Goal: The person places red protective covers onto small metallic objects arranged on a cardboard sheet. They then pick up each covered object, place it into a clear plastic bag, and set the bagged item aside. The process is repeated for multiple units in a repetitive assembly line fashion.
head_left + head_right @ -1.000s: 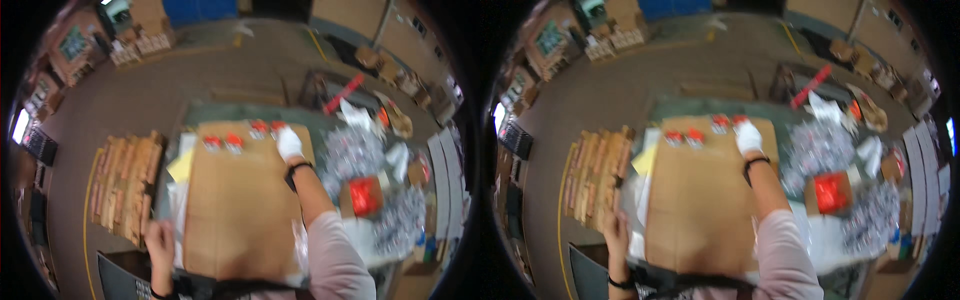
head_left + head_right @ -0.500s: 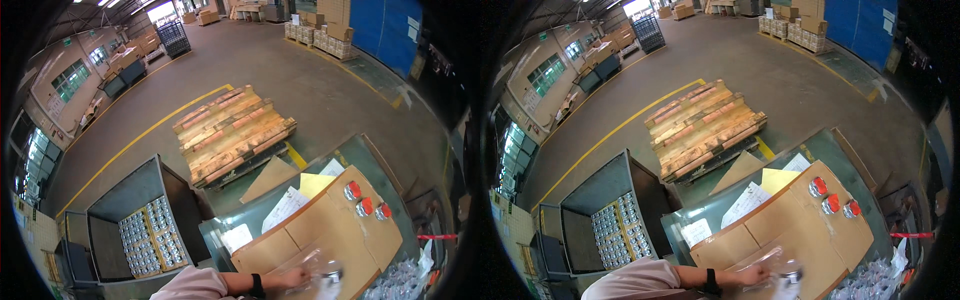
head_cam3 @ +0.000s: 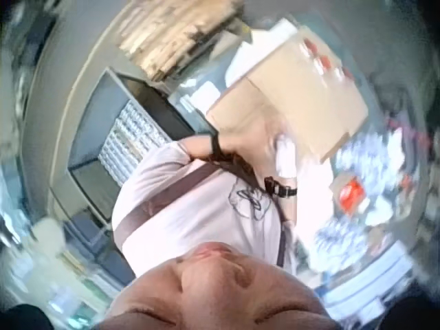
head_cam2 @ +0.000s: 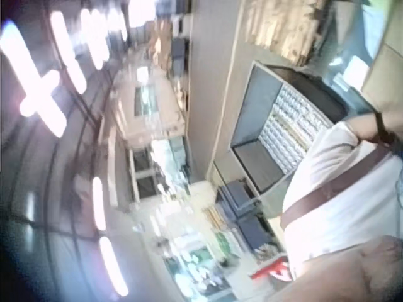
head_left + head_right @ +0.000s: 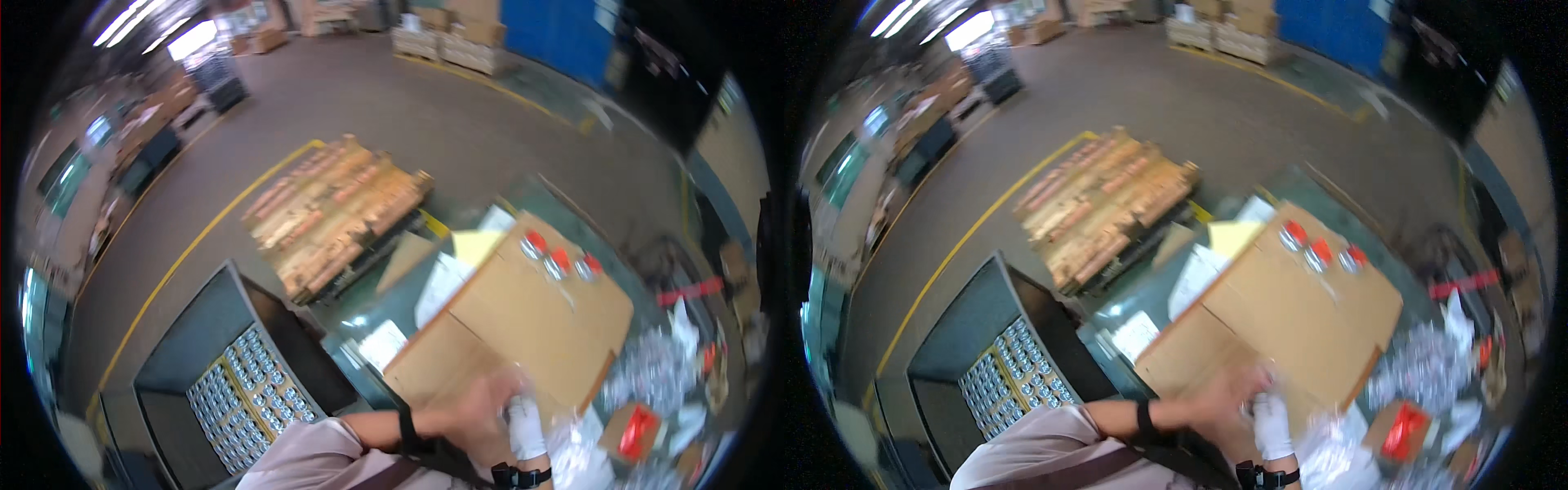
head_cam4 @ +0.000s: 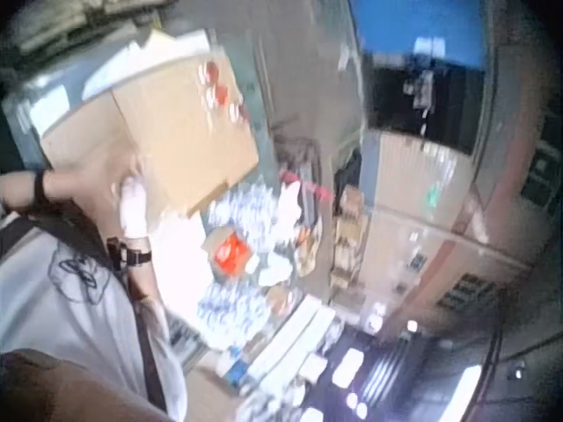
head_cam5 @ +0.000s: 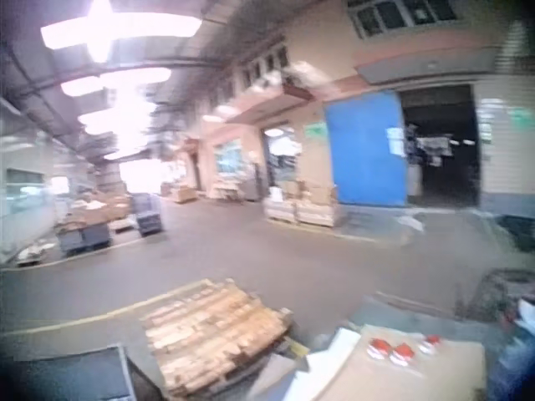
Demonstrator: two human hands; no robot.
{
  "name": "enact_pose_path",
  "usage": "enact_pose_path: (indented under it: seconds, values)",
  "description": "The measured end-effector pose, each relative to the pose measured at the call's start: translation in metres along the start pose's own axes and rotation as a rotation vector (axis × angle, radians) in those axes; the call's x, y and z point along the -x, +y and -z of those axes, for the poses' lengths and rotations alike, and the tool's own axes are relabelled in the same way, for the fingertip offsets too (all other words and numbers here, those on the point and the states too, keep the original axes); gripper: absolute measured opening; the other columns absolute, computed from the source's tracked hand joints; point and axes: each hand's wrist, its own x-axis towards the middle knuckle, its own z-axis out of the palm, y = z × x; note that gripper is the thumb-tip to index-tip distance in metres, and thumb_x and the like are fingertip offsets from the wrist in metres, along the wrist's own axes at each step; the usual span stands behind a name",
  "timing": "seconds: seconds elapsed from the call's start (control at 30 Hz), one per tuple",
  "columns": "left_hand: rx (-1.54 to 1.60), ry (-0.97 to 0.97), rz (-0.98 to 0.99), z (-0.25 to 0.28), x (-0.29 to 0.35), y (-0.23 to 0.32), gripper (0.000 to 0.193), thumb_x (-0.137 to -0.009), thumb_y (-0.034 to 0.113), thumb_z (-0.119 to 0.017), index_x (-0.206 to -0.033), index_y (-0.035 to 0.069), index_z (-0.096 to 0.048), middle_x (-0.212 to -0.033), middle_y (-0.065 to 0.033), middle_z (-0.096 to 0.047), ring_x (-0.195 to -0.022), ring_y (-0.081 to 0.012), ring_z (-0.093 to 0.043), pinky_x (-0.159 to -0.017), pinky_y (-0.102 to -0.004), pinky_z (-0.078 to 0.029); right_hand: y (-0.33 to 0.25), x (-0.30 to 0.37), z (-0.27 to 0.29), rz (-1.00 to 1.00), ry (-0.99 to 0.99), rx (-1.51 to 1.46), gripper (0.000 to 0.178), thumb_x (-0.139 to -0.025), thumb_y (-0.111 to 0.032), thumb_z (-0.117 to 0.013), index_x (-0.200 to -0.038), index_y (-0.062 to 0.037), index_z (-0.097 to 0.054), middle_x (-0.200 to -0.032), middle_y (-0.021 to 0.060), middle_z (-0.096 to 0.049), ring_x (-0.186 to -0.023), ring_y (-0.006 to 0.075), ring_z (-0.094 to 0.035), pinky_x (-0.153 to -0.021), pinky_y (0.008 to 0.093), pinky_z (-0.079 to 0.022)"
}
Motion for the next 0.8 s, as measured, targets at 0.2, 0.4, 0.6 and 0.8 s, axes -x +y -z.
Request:
enact_pose_path:
  seconds: [0.2, 0.4, 0.6, 0.8]
  values:
    - [0.245, -0.122, 0.340, 0.021, 0.004, 0.039, 0.031, -0.099, 0.029, -0.051, -0.099, 0.002, -0.065, -0.090, -0.0082, -0.061, -0.078, -0.0173, -0.060, -0.068, -0.0301, -0.050, -0.022, 0.029, -0.004, 0.175, 0.237, 0.817, 0.062, -0.076, -0.025, -0.074, -0.129, -0.0049, -0.049, -0.121, 0.0212, -0.053, -0.111, 0.0392, -0.052, -0.093, 0.0462, -0.045]
    - [-1.118, -0.294, -0.138, 0.020, 0.039, -0.036, 0.024, -0.086, 0.023, -0.062, -0.103, 0.006, -0.066, -0.093, -0.0187, -0.047, -0.073, -0.0355, -0.056, -0.068, -0.0433, -0.049, 0.037, 0.027, -0.020, 0.301, 0.197, -0.027, 0.038, -0.083, -0.011, -0.063, -0.119, -0.0030, -0.054, -0.113, 0.0144, -0.059, -0.097, 0.0337, -0.061, -0.078, 0.0404, -0.053]
    - [-0.756, -0.083, -0.130, 0.027, 0.047, -0.035, 0.021, -0.081, 0.014, -0.068, -0.098, 0.003, -0.062, -0.103, -0.0225, -0.051, -0.078, -0.0375, -0.057, -0.067, -0.0450, -0.050, 0.012, 0.019, -0.022, 0.399, 0.039, 1.462, 0.024, -0.082, -0.012, -0.058, -0.105, -0.0051, -0.060, -0.109, 0.0105, -0.062, -0.093, 0.0266, -0.064, -0.071, 0.0355, -0.053]
    - [-1.035, -0.245, -0.198, 0.023, 0.033, -0.060, 0.029, -0.075, 0.015, -0.071, -0.102, 0.007, -0.063, -0.098, -0.0206, -0.061, -0.082, -0.0374, -0.059, -0.069, -0.0441, -0.052, 0.036, -0.037, -0.015, 0.584, -0.006, 0.781, 0.014, -0.080, -0.015, -0.057, -0.085, -0.0078, -0.068, -0.078, 0.0170, -0.066, -0.074, 0.0350, -0.066, -0.066, 0.0438, -0.053]
